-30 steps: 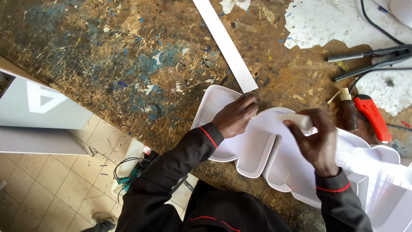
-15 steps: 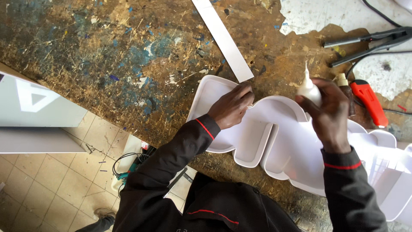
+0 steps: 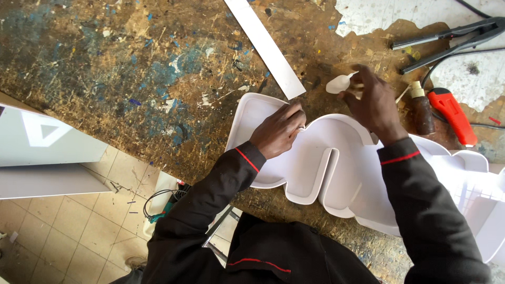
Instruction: The person applies glue to the edges of white plastic components and presses them together. They use a heat gun to warm the joints and a utility knife to trim excess material, then place a cardboard template over the assembly.
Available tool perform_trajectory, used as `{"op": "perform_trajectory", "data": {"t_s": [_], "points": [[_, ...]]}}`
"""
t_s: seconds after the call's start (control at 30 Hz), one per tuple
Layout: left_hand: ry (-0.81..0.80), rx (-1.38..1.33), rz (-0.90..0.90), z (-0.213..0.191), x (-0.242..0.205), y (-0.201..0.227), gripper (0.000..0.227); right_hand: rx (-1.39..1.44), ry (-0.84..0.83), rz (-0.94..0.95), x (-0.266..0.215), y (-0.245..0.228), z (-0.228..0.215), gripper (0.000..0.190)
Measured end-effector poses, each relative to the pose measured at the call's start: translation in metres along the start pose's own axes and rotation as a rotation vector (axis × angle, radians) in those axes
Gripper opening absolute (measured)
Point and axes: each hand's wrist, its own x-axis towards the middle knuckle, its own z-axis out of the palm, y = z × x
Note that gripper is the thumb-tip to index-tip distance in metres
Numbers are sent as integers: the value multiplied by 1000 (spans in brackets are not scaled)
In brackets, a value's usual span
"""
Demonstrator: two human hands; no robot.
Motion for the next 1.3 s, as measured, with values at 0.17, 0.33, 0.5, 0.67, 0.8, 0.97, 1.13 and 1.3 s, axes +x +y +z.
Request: {"op": "perform_trajectory", "data": {"t_s": [0.17, 0.33, 0.5, 0.67, 0.8, 0.97, 1.13, 1.3], "points": [[4, -34, -20, 0, 1, 2, 28, -268, 20, -151, -40, -31, -11, 39], [23, -29, -11, -4, 2, 6, 34, -350, -46, -485, -44, -63, 16, 35], [23, -22, -2, 1, 0, 2, 31, -336, -42, -506, -38, -68, 17, 34], [15, -57, 7, 3, -1, 1, 33, -322, -59, -491, -37, -70, 17, 33], [7, -69, 13, 6, 1, -1, 31, -292, -99, -478, -33, -60, 18, 33], [45, -132, 51, -5, 1, -1, 23, -272, -130, -470, -31, -59, 18, 30], [100, -222, 85, -10, 2, -2, 22, -256, -100, -491, -34, -53, 22, 30], [110, -131, 110, -1, -3, -7, 21, -358, -106, -495, -32, -58, 10, 15]]}}
